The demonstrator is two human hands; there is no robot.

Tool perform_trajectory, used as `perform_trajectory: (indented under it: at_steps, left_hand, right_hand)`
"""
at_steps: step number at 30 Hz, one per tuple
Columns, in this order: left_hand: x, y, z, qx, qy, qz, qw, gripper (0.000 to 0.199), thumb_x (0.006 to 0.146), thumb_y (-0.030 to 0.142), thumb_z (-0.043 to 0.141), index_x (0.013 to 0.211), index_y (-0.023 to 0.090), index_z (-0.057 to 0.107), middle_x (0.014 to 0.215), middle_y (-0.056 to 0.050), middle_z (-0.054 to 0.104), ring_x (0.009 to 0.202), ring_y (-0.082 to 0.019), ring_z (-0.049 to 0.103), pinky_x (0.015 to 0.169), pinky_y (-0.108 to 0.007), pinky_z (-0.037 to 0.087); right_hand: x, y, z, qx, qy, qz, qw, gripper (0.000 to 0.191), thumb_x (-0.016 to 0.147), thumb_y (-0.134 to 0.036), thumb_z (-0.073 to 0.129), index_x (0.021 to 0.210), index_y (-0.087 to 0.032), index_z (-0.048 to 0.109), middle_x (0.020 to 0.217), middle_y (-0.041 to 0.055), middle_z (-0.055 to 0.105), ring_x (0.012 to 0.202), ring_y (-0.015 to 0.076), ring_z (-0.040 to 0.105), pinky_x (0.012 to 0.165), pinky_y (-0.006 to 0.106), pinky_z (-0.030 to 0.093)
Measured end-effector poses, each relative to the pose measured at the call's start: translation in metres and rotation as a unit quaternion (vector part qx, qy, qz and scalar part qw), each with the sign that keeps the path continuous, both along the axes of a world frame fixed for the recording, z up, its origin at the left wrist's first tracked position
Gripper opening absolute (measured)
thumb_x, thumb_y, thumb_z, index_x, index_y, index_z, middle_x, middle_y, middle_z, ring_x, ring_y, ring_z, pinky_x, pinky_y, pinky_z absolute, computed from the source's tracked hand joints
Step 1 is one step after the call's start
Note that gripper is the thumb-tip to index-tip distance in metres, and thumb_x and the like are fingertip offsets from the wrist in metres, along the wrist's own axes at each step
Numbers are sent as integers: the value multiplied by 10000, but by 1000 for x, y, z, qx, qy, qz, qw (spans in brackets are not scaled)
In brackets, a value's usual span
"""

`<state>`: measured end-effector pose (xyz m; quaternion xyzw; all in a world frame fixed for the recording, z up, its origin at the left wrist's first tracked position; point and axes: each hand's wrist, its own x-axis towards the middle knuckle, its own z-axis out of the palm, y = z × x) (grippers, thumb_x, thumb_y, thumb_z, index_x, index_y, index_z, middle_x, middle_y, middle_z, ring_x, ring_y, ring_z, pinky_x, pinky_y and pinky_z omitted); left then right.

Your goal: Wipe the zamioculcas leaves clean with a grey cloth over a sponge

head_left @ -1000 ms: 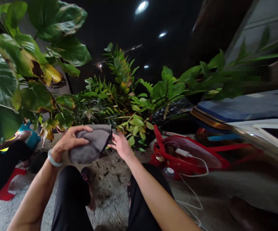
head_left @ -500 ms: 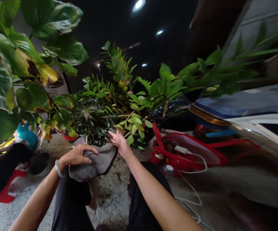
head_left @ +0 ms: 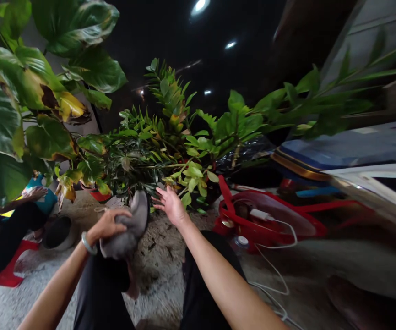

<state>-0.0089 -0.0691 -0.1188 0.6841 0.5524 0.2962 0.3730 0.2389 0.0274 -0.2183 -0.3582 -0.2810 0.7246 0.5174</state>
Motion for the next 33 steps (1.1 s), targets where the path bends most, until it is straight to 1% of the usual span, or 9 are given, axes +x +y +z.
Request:
perform_trajectory:
  at_steps: [3,8,10,14,17,20,26,29,33]
  left_hand:
    - [-8,-32,3,-79,-20,-30,996,334,653,190,796,972,248,874,1045,-50,836,982,-327,761,898,-401,577]
    - [-31,-7,63,129,-113,212,962,475,633,362,904,1080,227,815,1113,-77,797,951,-281,737,836,-361,596]
    - [-35,14,68,185,-114,264,940,519,651,395,880,1136,234,789,1131,-71,788,994,-275,725,898,-372,592]
    - [-31,25,28,120,-37,233,964,451,618,308,794,1061,221,798,1133,-75,798,1045,-306,717,980,-421,564]
    - [-28,-3,-7,-27,-2,116,993,432,561,228,791,991,209,828,1107,-76,815,1031,-327,724,958,-417,561]
    - [-30,-36,-15,-130,-22,46,990,411,582,221,829,992,227,848,1034,-54,819,931,-295,732,862,-373,574]
    - [-20,-46,-2,9,-111,154,982,411,613,315,913,1010,233,841,1077,-68,800,1002,-303,725,921,-373,562]
    - [0,-40,-12,70,-144,222,962,451,645,341,899,1073,226,820,1137,-83,793,1052,-317,725,975,-402,554]
    - [34,-44,-31,102,-181,248,946,496,677,319,868,1159,224,795,1199,-91,788,1139,-328,715,1072,-433,519]
  right_hand:
    - [3,0,0,3,1,6,1000,581,962,-633,505,1327,-236,720,1455,149,681,1218,311,696,748,359,586]
    - [0,-2,4,0,-1,0,1000,550,988,-586,482,1313,-219,730,1545,141,628,1290,315,673,806,377,587]
    - [-3,-2,6,-3,-4,0,1000,545,998,-572,471,1330,-223,725,1540,134,637,1303,315,671,813,381,592]
    - [-5,-2,5,-9,-8,0,1000,545,1010,-568,460,1371,-243,708,1541,116,646,1306,311,678,799,377,607]
    - [-2,-2,4,-9,-13,-3,1000,543,999,-563,476,1358,-230,712,1543,131,640,1292,313,685,790,372,610]
    - [1,-3,3,-4,-13,1,1000,505,977,-554,512,1290,-223,731,1479,147,675,1280,312,688,771,358,605]
    - [2,-6,10,-5,-8,-26,1000,317,931,-491,599,1097,-266,747,1318,115,752,1194,301,726,733,352,611]
    - [-2,-20,18,-37,-26,-30,999,263,902,-485,678,1052,-274,721,1189,100,793,1086,277,764,669,316,596]
    - [-25,-70,29,-28,-56,36,997,445,786,-594,815,1055,-246,744,1051,91,829,964,287,786,656,334,597]
